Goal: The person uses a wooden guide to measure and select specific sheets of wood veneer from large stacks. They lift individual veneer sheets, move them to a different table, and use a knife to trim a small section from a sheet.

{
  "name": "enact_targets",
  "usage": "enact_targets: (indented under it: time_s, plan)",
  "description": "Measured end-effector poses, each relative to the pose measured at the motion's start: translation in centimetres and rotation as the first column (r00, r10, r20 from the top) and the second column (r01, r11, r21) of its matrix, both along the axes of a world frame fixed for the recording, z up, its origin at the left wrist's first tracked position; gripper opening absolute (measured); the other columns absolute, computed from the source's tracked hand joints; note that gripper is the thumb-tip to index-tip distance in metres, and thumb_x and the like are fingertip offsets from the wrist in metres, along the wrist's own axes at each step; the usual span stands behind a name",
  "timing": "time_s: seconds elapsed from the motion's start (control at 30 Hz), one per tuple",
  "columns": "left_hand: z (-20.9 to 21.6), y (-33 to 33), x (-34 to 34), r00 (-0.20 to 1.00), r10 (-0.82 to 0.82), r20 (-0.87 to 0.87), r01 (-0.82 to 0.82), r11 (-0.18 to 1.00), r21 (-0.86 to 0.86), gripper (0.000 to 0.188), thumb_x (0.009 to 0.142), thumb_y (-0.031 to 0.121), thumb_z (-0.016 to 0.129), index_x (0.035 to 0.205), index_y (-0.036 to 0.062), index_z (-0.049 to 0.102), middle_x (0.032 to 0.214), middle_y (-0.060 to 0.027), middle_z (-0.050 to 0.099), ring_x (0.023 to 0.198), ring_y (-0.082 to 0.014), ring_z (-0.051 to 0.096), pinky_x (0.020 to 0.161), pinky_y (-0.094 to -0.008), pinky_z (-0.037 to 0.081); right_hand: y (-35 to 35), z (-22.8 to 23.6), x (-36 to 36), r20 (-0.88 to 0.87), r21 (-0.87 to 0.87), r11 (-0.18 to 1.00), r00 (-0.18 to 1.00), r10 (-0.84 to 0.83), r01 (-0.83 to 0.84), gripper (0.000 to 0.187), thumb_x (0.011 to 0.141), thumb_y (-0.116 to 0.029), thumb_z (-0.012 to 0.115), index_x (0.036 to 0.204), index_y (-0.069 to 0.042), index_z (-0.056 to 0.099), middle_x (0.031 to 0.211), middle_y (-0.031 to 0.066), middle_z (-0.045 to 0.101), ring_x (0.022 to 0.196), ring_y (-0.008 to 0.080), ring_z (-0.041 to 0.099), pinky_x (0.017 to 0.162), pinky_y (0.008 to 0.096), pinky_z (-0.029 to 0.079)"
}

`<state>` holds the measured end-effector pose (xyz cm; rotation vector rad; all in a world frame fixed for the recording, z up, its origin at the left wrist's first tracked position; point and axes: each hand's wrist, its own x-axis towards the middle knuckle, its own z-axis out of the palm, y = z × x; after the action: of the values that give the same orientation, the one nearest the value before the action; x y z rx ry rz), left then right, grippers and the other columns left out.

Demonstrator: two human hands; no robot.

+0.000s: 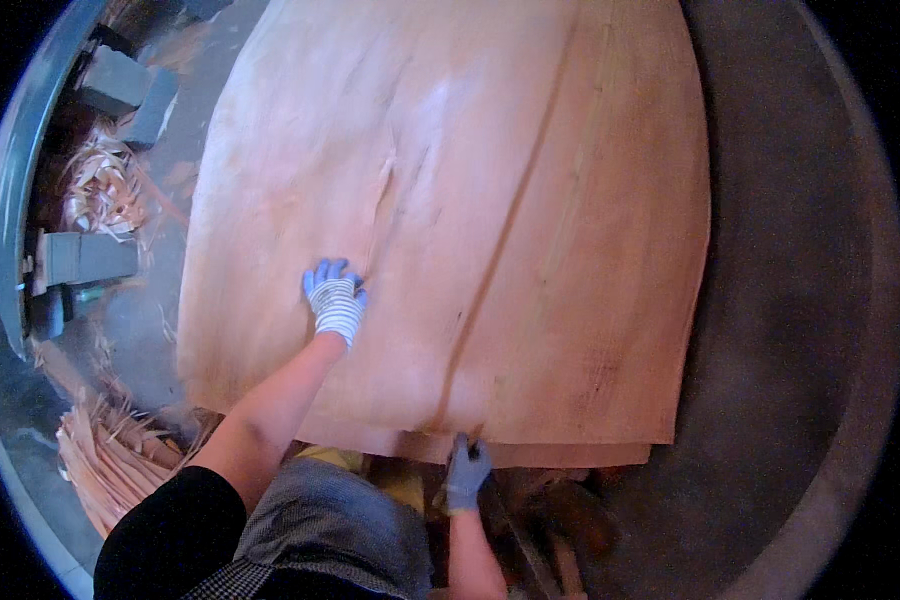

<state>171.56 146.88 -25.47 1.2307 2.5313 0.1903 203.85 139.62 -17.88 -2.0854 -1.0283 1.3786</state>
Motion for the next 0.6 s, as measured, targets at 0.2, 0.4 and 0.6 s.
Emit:
enact_targets:
  time_s: [0.2, 0.4, 0.6]
  plan:
    - [-2.3, -0.8, 1.3, 0.831, 0.131, 0.54, -0.229, 0.966, 0.119, 0.057, 0.067, 0.027, 0.072, 0.116, 0.0047, 0.052, 0.117, -0.0112, 0.054, 0.112, -0.0317, 0.048, 0.097, -0.0404, 0.038, 2.0, -7.2, -6.8, -0.4, -0.332, 0.919, 0.914, 0.067, -0.213, 0.013, 0.086, -0.014, 0.06, 0.085, -0.001, 0.058, 0.072, 0.0044, 0.059, 0.061, 0.0136, 0.055, 0.057, 0.0275, 0.046]
    - [-1.8, 1.7, -1.0, 0.723, 0.314, 0.616, -0.242, 0.95, -0.2, 0.058, 0.073, 0.029, 0.068, 0.12, -0.0003, 0.05, 0.113, -0.019, 0.059, 0.103, -0.0297, 0.057, 0.09, -0.0359, 0.044, 1.1, -8.4, -11.8, -0.641, -0.452, 0.833, 0.766, -0.054, -0.319, 0.022, 0.086, -0.017, 0.061, 0.098, 0.001, 0.06, 0.091, 0.008, 0.065, 0.073, 0.0174, 0.061, 0.068, 0.0311, 0.052]
    - [-1.8, -0.8, -4.1, 0.616, 0.42, 0.666, -0.542, 0.84, -0.028, 0.053, 0.079, 0.028, 0.063, 0.119, -0.0039, 0.051, 0.111, -0.019, 0.06, 0.101, -0.0282, 0.058, 0.089, -0.0329, 0.044, 0.0, -10.9, -12.7, -0.513, -0.533, 0.806, 0.856, -0.064, -0.259, 0.025, 0.082, -0.027, 0.067, 0.094, -0.006, 0.063, 0.079, 0.0009, 0.063, 0.063, 0.0118, 0.055, 0.058, 0.0259, 0.047]
